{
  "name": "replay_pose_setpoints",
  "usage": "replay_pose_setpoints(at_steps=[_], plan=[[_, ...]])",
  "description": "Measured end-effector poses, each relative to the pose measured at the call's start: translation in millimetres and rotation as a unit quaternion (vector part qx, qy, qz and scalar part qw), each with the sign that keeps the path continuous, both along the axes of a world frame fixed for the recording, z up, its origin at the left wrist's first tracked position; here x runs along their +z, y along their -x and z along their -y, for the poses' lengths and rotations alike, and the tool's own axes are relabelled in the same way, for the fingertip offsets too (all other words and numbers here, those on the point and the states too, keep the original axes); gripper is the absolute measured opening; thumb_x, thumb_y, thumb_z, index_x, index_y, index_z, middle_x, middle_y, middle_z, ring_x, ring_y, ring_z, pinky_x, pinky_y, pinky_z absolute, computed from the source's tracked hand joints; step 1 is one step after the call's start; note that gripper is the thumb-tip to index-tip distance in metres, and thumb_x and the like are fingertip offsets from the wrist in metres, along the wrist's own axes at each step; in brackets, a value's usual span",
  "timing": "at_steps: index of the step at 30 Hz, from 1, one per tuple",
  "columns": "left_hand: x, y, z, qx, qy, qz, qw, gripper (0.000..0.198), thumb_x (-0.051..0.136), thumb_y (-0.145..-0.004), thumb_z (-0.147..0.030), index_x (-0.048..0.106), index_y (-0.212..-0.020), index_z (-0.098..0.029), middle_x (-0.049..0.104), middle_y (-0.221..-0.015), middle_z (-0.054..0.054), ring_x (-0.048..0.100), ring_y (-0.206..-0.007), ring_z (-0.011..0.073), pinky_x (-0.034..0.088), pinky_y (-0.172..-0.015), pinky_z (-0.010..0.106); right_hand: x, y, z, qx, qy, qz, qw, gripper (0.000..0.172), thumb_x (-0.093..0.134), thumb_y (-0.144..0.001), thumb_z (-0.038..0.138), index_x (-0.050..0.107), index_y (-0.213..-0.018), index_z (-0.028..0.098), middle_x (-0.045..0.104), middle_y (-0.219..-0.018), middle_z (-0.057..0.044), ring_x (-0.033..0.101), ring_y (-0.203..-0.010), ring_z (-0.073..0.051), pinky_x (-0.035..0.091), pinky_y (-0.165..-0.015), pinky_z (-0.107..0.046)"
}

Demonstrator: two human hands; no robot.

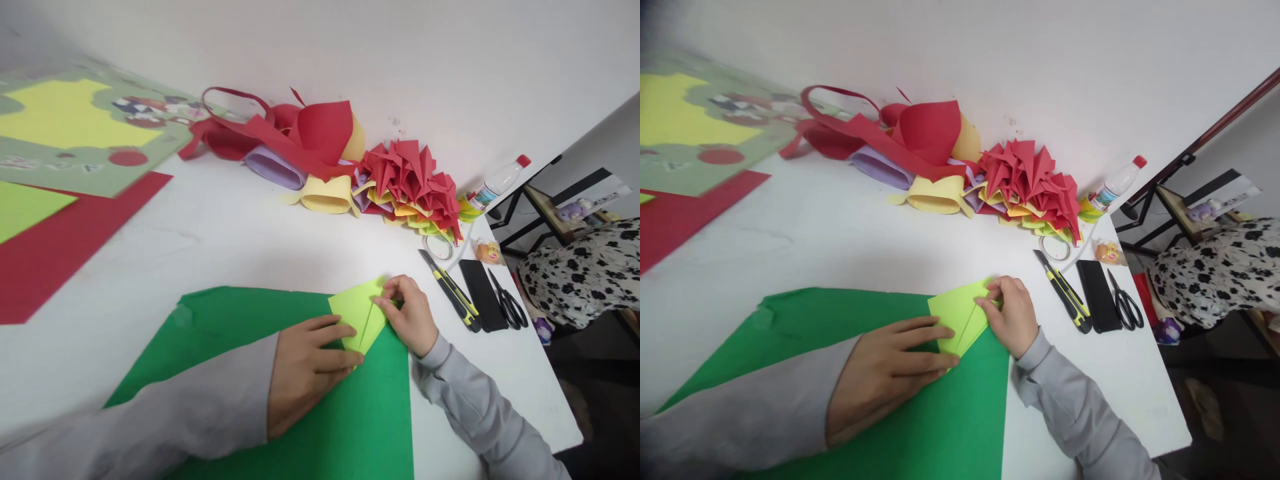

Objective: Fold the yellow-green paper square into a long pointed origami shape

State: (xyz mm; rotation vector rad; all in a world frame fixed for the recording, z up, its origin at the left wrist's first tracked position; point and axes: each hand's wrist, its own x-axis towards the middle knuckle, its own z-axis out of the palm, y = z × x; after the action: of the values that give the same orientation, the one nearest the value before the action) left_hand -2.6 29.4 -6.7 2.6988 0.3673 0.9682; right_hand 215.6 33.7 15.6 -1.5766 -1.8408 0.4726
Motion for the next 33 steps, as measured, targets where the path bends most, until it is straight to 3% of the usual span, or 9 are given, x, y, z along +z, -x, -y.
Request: replay_pose_setpoints(at_steps=[10, 26, 33], plan=[[-0.8, -2.7, 3.0, 0.009, 0.025, 0.027, 0.999, 0.023, 0.048, -0.094, -0.012, 0.068, -0.091, -0.025, 0.075, -0.088, -0.005, 0.061, -0.104, 0.0171, 0.040, -0.102, 0.036, -0.9, 1.9, 3.4, -0.024, -0.008, -0.006, 1.000, 0.025, 0.061, -0.080, 0.021, 0.044, -0.097, 0.023, 0.061, -0.076, 0.000, 0.060, -0.074, -0.019, 0.050, -0.070, -0.033], [-1.9, 0.9, 2.0, 0.000, 0.017, 0.006, 1.000, 0.024, 0.051, -0.091, -0.010, 0.069, -0.091, -0.025, 0.075, -0.093, -0.005, 0.059, -0.109, 0.0180, 0.039, -0.104, 0.037, 0.4, 2.4, 4.1, -0.018, -0.013, -0.022, 1.000, 0.024, 0.054, -0.079, 0.017, 0.042, -0.099, 0.022, 0.058, -0.075, 0.000, 0.059, -0.073, -0.019, 0.051, -0.070, -0.034], [-3.4, -0.1, 3.1, 0.013, 0.022, 0.007, 1.000, 0.025, 0.053, -0.090, -0.009, 0.069, -0.094, -0.028, 0.075, -0.089, -0.006, 0.060, -0.109, 0.0162, 0.040, -0.105, 0.036, -1.7, 1.0, 4.1, -0.006, -0.042, 0.031, 0.999, 0.022, 0.051, -0.080, 0.015, 0.046, -0.101, 0.022, 0.056, -0.078, -0.002, 0.057, -0.078, -0.021, 0.049, -0.071, -0.035]])
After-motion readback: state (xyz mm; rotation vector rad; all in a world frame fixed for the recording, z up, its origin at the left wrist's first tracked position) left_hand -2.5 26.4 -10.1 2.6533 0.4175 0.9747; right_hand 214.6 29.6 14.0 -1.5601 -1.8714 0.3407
